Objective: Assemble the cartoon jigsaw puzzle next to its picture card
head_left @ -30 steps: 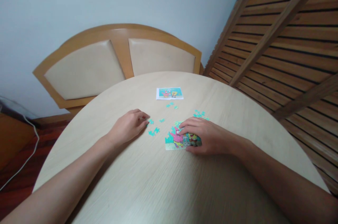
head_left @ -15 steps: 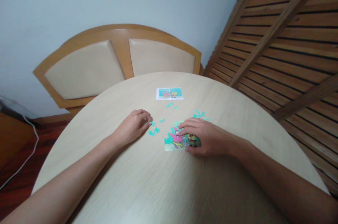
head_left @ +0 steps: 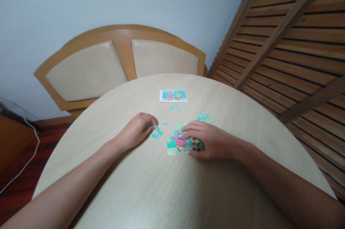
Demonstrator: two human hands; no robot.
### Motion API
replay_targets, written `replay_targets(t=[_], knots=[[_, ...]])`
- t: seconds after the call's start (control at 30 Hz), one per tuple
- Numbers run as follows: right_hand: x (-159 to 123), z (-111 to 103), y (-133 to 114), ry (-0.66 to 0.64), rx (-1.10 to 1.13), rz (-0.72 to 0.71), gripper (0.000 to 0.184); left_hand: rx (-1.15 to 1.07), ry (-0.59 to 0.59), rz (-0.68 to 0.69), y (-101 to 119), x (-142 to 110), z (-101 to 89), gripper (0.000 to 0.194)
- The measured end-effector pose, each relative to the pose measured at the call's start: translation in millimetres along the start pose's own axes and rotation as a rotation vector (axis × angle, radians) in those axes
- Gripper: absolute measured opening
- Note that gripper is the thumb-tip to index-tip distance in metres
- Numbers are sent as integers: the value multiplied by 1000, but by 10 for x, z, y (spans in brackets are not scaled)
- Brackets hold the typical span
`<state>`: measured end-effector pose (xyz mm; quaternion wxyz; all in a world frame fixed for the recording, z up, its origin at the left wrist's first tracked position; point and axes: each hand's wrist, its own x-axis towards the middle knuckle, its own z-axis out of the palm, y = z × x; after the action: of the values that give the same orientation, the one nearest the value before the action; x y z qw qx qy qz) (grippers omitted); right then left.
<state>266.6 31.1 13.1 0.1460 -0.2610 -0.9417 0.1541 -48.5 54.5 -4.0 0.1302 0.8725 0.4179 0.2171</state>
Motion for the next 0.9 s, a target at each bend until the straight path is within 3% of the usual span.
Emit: replay_targets(t=[0.3, 0.53, 0.73, 0.9], knots=[[-3, 11, 4, 12, -2, -9, 39, -67, -31, 13, 137, 7, 15, 13], [2, 22, 5, 8, -2, -7, 39, 7, -101, 118, 159, -25, -19, 13], [-3, 36, 19, 20, 0, -9, 40, -62, -126, 66, 174, -26, -48, 11], [6, 34, 6, 21, 10, -21, 39, -229, -60, -32, 230, -18, 11, 14]])
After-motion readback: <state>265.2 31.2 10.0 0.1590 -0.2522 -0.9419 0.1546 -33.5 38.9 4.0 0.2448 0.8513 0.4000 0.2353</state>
